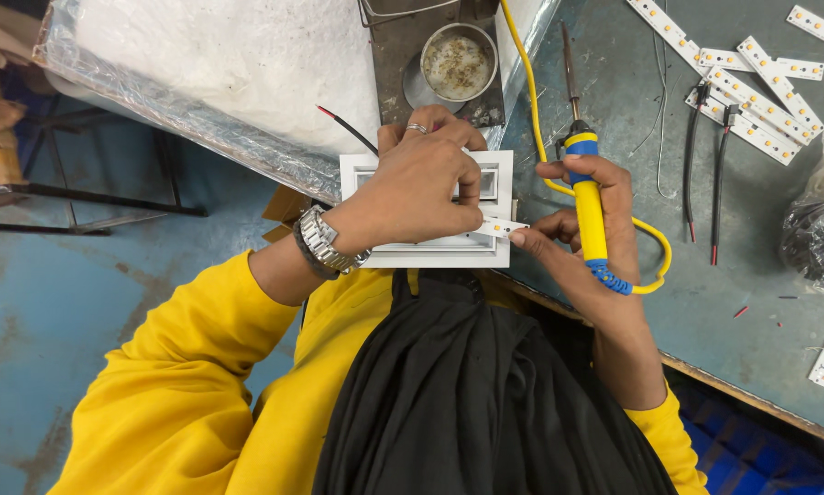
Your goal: The person solders LED strip modules into a white plastic housing using a soldering iron and solder. They repeatedly dip the iron tip into a solder pot, apply solder to the strip contacts, and attach wires to the strips. The person handles multiple LED strips and wires throughout the process.
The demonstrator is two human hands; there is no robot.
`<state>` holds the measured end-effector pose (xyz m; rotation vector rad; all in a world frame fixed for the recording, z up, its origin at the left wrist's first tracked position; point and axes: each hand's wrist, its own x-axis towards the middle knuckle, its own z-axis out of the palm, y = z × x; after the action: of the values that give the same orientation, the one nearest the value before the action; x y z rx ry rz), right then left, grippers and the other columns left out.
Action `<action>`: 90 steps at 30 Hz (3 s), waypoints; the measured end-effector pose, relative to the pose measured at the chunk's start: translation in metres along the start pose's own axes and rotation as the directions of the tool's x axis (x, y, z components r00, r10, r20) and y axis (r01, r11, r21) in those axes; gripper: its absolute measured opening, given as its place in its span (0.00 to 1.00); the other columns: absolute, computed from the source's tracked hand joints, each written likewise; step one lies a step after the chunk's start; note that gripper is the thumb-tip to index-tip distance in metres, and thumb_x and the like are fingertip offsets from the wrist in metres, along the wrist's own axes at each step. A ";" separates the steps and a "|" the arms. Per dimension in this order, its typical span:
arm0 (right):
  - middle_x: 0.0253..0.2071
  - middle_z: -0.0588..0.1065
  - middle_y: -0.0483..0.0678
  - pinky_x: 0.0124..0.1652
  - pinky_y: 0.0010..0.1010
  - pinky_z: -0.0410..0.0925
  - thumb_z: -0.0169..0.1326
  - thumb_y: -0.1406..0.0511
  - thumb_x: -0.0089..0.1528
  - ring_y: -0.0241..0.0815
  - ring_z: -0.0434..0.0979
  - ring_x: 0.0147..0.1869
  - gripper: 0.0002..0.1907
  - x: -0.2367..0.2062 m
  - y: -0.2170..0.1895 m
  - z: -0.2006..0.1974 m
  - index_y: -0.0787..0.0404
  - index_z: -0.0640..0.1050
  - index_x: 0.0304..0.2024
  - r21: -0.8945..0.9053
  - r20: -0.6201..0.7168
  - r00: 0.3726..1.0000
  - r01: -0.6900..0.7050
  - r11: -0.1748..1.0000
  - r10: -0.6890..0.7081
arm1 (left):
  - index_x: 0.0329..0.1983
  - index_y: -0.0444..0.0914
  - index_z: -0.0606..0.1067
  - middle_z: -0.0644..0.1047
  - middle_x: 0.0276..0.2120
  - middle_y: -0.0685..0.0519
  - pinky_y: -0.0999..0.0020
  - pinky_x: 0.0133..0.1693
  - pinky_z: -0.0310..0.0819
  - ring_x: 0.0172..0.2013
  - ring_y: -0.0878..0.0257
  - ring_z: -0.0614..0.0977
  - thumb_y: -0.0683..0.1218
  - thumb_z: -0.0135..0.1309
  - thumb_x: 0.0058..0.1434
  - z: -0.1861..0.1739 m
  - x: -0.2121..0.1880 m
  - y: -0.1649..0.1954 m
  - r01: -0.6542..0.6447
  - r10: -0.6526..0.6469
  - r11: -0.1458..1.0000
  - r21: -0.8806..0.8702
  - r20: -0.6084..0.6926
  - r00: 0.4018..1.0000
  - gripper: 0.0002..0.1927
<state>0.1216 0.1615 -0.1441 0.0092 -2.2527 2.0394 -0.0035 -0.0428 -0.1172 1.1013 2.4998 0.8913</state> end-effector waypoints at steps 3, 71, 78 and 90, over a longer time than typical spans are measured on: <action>0.68 0.67 0.57 0.42 0.25 0.74 0.64 0.80 0.59 0.37 0.82 0.43 0.42 -0.001 -0.001 0.000 0.57 0.56 0.67 -0.041 -0.007 1.000 0.020 0.999 -0.020 | 0.16 0.41 0.80 0.77 0.52 0.53 0.45 0.52 0.52 0.61 0.49 0.65 0.48 0.62 0.41 0.000 0.001 0.000 -0.007 0.007 1.000 0.010 -0.005 1.000 0.06; 0.33 0.74 0.62 0.22 0.28 0.65 0.55 0.63 0.65 0.41 0.70 0.21 0.16 -0.076 -0.027 -0.022 0.70 0.66 0.43 -0.199 -0.466 0.792 0.341 0.919 -0.395 | 0.15 0.42 0.80 0.77 0.53 0.52 0.42 0.53 0.50 0.62 0.49 0.65 0.49 0.62 0.41 -0.001 -0.001 0.004 0.015 -0.015 1.000 -0.019 -0.023 1.000 0.07; 0.32 0.75 0.61 0.22 0.25 0.67 0.56 0.62 0.65 0.38 0.70 0.20 0.16 -0.074 -0.034 -0.018 0.73 0.73 0.40 -0.176 -0.438 0.821 0.321 0.931 -0.366 | 0.15 0.41 0.79 0.77 0.54 0.51 0.42 0.53 0.50 0.62 0.48 0.65 0.49 0.62 0.40 -0.001 -0.001 0.004 0.015 -0.015 1.000 -0.016 -0.021 1.000 0.07; 0.24 0.73 0.55 0.24 0.20 0.65 0.56 0.59 0.64 0.36 0.71 0.20 0.18 -0.058 -0.060 -0.014 0.72 0.77 0.38 -0.295 -0.333 0.850 0.317 0.902 -0.408 | 0.14 0.41 0.79 0.77 0.53 0.52 0.43 0.54 0.49 0.61 0.48 0.67 0.48 0.61 0.40 -0.001 -0.003 0.005 0.020 -0.020 1.000 -0.017 -0.034 0.999 0.07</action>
<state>0.1850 0.1651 -0.0880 0.0137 -2.0302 1.4324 0.0005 -0.0427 -0.1137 1.0626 2.5217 0.9315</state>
